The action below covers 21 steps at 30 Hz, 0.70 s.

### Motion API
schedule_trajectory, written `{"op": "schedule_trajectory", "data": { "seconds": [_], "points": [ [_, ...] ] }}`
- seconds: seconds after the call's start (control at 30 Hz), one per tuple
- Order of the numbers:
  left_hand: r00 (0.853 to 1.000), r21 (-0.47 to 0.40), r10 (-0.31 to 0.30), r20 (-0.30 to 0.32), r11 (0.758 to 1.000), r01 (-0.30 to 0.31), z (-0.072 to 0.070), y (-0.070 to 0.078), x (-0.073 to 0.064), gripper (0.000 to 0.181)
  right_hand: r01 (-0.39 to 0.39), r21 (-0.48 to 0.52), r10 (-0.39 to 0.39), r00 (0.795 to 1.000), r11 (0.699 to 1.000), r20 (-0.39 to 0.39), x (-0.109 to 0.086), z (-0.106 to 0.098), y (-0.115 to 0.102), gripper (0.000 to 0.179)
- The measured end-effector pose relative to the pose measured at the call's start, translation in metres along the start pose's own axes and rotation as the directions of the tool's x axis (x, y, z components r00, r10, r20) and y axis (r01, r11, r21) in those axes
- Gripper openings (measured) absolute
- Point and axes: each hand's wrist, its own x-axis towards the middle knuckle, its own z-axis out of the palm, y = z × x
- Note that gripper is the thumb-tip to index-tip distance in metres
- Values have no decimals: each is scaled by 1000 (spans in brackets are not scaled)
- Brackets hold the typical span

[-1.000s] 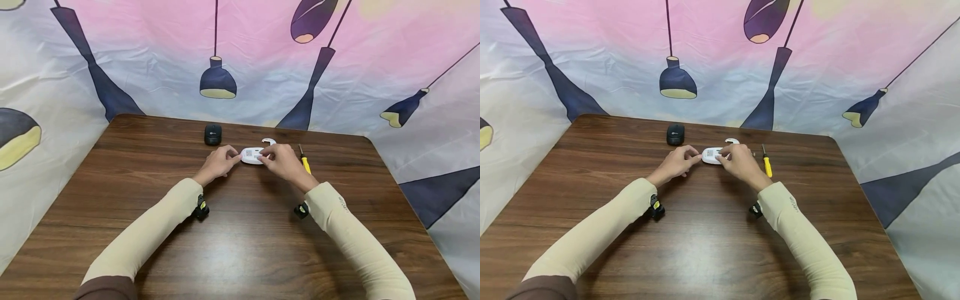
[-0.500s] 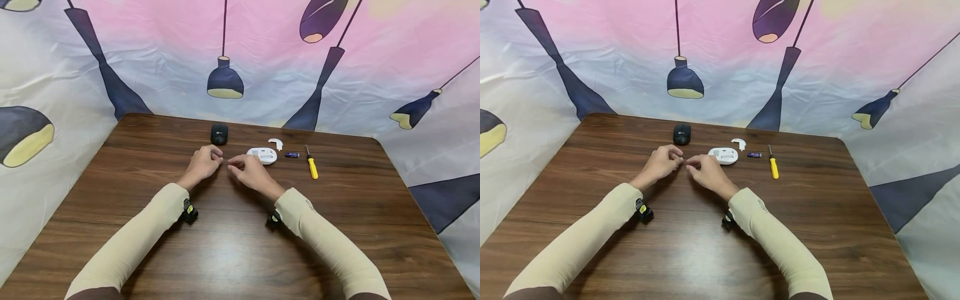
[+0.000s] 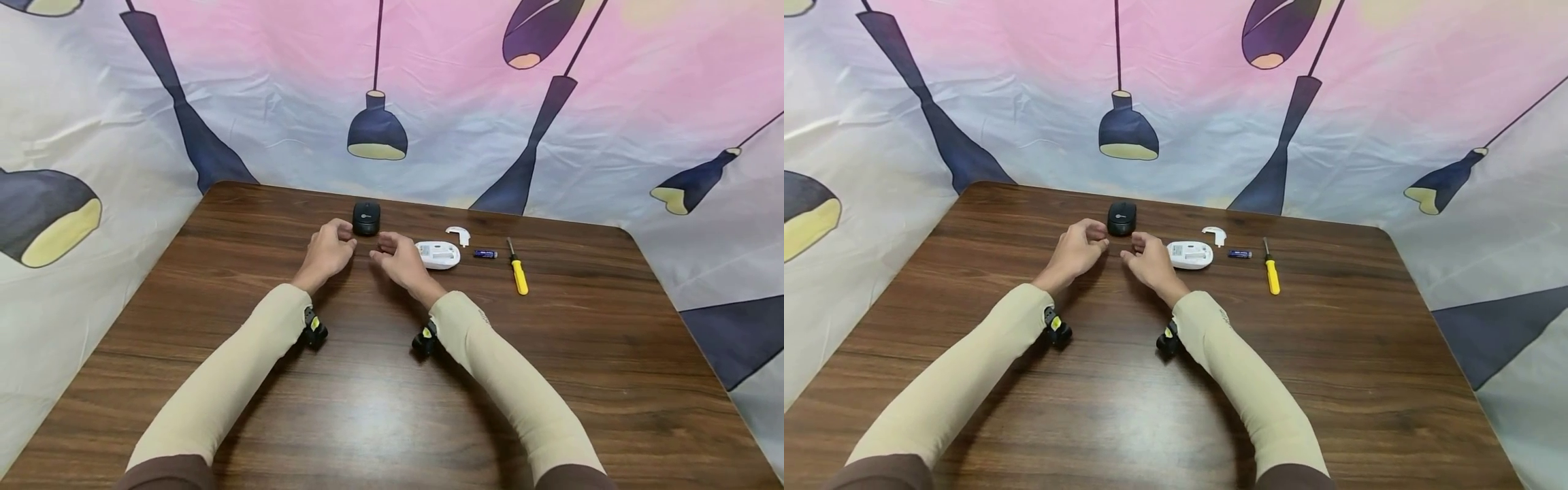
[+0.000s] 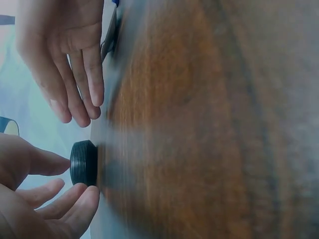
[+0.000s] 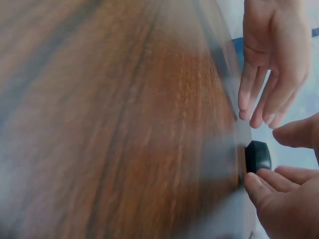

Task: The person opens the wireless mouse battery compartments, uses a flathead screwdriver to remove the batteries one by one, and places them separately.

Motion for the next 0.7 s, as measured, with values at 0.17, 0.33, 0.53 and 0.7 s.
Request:
{"op": "schedule_trajectory", "data": {
  "seconds": [0.17, 0.33, 0.53, 0.7],
  "points": [
    [1000, -21, -10, 3, 1000, 10, 2, 1, 9, 43, -23, 7, 23, 1000, 1000, -9, 11, 6, -1, 60],
    [1000, -45, 4, 27, 999, -3, 5, 0, 17, 49, -36, -38, 36, 999, 999, -14, 22, 9, -1, 64],
    [996, -60, 31, 81, 998, -27, 7, -2, 26, 57, -22, -51, 22, 1000, 998, -11, 36, 10, -3, 70],
    [987, -50, 31, 155, 998, -23, 6, -1, 29, 60, -43, -60, 44, 999, 997, 12, 43, 12, -4, 74]
  ]
}}
